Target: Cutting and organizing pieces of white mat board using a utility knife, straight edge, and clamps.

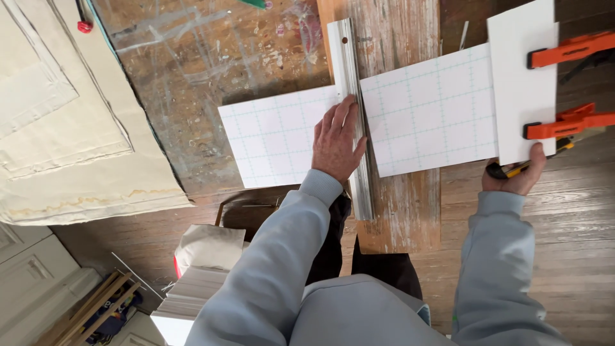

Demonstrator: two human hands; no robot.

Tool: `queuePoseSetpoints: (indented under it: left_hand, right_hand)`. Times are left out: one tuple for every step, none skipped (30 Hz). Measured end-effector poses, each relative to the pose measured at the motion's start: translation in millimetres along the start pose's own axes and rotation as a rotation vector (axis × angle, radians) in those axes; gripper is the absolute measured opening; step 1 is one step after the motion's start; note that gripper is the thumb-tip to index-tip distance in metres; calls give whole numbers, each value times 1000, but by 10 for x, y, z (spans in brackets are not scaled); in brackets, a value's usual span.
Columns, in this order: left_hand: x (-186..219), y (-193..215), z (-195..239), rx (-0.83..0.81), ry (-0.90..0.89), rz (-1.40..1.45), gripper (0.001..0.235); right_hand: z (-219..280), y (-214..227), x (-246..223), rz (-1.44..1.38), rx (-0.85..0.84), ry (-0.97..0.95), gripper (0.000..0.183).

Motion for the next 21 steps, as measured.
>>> queuePoseSetpoints:
  left_hand:
    - [-7, -3, -7, 1, -1, 0, 74]
    - [-8, -11, -16, -1, -7, -9, 75]
    - [-6, -28, -12, -5, -11, -16, 75]
    - [-9, -29, -21, -6, -9, -15, 75]
    - [-11, -24, -4, -9, -8, -19, 75]
    - [-9, -16, 12, -12, -6, -23, 75]
    - [-10, -26, 34, -11, -8, -22, 75]
    - [-12, -24, 53, -3, 0, 7, 74]
    - [-12, -15, 23, 13, 0, 35, 73]
    - [-33, -18, -6, 21, -8, 36, 73]
    - [-44, -36, -1, 35, -2, 55, 73]
    - [-58, -55, 9, 48, 5, 74, 72]
    - [3, -6, 11, 50, 4, 81, 72]
    - [54, 49, 16, 53, 14, 122, 74]
    - [94, 127, 5, 60, 24, 159, 76]
    - [169, 189, 41, 67, 22, 162, 76]
    - [191, 229, 54, 60, 82, 370, 84]
    - [223, 263, 75, 49, 141, 579, 93]
    - [191, 217, 85, 54, 129, 585, 93]
    - [93, 90, 113, 8, 232, 900, 100]
    - [27, -50, 158, -37, 337, 1216, 106]
  right_hand:
    - [-48, 51, 10, -1, -1, 0, 79]
    - [-99, 102, -2, 10, -4, 30, 80]
    - [-139, 169, -19, 23, -4, 58, 81]
    - [-151, 138, -77, 25, -3, 57, 81]
    - [-147, 111, -137, 27, -1, 68, 83]
    - [-145, 81, -202, 30, 0, 79, 86]
    - [-173, 187, -220, 30, 0, 80, 86]
    - [-201, 297, -235, 25, 12, 69, 87]
    - [-275, 371, -259, 14, 18, 65, 88]
    - [-283, 353, -302, 10, 13, 74, 88]
    - [-259, 361, -373, -4, -9, 77, 87]
    - [-229, 370, -441, -18, -30, 79, 86]
    - [-202, 371, -504, -12, -32, 84, 86]
    - [-169, 364, -564, -21, -38, 83, 84]
    - [-157, 324, -604, -34, -50, 81, 83]
    - [-83, 225, -650, -33, -56, 85, 83]
    - [-15, 109, -704, -18, -75, 93, 79]
    - [62, -9, -760, -3, -93, 102, 76]
    - [53, 55, -706, -4, -98, 115, 76]
    - [50, 120, -623, -46, -98, 92, 66]
    - [25, 164, -547, -83, -106, 67, 57]
Point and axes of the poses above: each hand's wrist, its own z-axis away from the middle knuckle, its own y-axis out of the back of the hand, x = y × z, the point moved 8 cm from there along -z, towards the middle knuckle, and after that the axes turned 6 degrees about z, right-handed, at the moved point
